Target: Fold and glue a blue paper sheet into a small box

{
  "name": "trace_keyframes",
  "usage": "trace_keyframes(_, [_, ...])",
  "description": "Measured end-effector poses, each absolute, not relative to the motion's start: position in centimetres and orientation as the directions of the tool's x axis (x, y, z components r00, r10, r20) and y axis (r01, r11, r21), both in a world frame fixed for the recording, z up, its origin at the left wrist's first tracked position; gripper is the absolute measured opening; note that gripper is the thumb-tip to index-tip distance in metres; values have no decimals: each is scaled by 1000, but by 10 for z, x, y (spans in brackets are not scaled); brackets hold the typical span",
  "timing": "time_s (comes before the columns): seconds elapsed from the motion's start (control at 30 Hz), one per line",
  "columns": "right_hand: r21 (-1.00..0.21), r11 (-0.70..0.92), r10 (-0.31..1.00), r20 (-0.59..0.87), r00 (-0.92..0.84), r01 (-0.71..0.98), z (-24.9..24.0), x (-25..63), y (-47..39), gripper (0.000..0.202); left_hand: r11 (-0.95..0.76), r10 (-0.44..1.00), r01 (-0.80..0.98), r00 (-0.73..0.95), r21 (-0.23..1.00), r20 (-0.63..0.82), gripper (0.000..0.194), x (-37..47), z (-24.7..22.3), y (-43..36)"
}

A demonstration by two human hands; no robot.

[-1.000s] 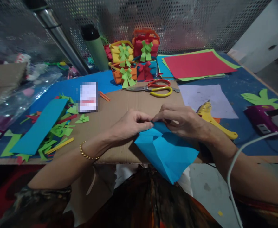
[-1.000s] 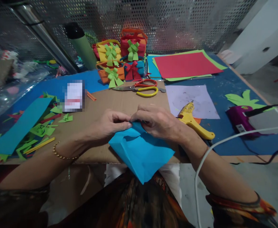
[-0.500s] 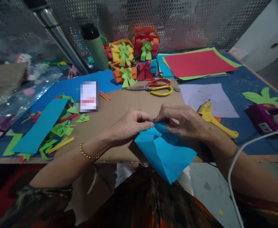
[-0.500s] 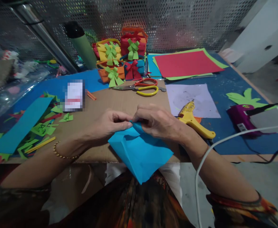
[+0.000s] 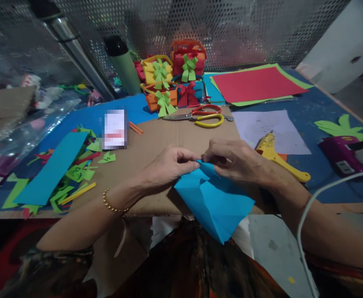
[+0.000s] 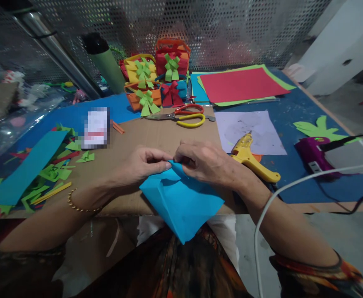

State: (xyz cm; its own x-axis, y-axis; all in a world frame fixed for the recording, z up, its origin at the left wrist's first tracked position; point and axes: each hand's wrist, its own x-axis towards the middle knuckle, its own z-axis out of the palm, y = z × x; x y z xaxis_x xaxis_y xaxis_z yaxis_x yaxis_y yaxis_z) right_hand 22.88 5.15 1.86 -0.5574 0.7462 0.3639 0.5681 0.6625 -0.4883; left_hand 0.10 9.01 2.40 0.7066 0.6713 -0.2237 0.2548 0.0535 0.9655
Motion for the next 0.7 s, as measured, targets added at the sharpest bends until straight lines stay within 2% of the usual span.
trace_keyframes(0.37, [-560, 593, 793, 283, -540, 579, 24, 228, 52, 9, 93, 673, 266, 693, 959, -258, 34, 0, 22, 90])
trace_keyframes(0.53, [-550, 605, 780, 266, -566, 575, 24, 227, 52, 10, 67, 676, 253, 700, 965, -230, 27, 2, 25, 93])
trace_keyframes(0.7, [-531, 597, 768, 161, -620, 602, 36, 229, 47, 15, 58, 696, 266, 680, 962, -230, 27, 2, 25, 92])
